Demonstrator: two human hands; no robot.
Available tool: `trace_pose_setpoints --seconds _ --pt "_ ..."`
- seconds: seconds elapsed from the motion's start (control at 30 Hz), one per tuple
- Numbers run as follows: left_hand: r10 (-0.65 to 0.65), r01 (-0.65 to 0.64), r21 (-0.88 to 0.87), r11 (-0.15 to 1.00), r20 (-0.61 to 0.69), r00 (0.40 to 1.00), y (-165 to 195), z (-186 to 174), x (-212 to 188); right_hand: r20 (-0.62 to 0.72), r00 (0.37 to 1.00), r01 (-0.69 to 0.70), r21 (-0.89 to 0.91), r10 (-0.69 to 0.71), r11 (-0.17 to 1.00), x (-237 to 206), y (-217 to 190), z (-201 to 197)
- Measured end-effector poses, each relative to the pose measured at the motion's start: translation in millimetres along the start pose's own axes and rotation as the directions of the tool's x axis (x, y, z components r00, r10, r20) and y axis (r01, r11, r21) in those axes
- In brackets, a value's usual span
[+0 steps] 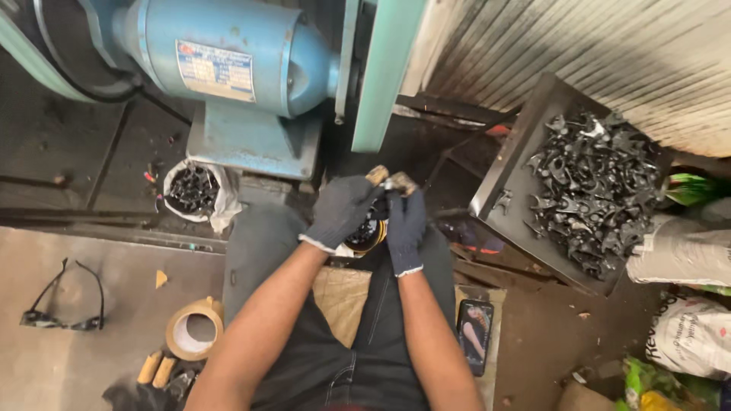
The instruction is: The person sits at a grinding station and repeatedly presses small metal parts against a belt grinder, creating sparks. They handle the parts one at a time, repositioning them to grind different edges, and place finished pieces into a nearby tray.
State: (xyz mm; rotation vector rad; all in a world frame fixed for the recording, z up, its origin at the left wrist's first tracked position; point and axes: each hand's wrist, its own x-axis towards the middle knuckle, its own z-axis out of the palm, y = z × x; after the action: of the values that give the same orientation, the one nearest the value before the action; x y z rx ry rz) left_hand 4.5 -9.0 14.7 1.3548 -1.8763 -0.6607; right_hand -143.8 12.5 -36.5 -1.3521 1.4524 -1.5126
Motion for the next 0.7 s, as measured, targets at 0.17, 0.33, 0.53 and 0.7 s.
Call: trace_pose_setpoints --seconds 0.17,0.33,0.53,0.7 --pt "-0.109 0.100 0.094 0.991 0.093 0.990 -8 -21 5 0.250 0.967 0.009 -0.183 0.038 0.983 -3 -4 -4" --pt "-0.397 0.400 -0.190 0.896 0.060 0.916 -12 0 12 0.250 0.924 -0.256 -0.151 0.288 0.955 22 7 2" --pt "-0.588 0.461 -0.572 0.678 -0.045 0.808 -22 20 17 0.412 0.895 -0.175 -0.030 0.172 0.984 68 26 20" --pt "-0.567 0.543 -0.189 0.818 -0.102 0.818 -37 22 23 0.223 0.951 -0.212 -0.024 0.212 0.977 38 39 43"
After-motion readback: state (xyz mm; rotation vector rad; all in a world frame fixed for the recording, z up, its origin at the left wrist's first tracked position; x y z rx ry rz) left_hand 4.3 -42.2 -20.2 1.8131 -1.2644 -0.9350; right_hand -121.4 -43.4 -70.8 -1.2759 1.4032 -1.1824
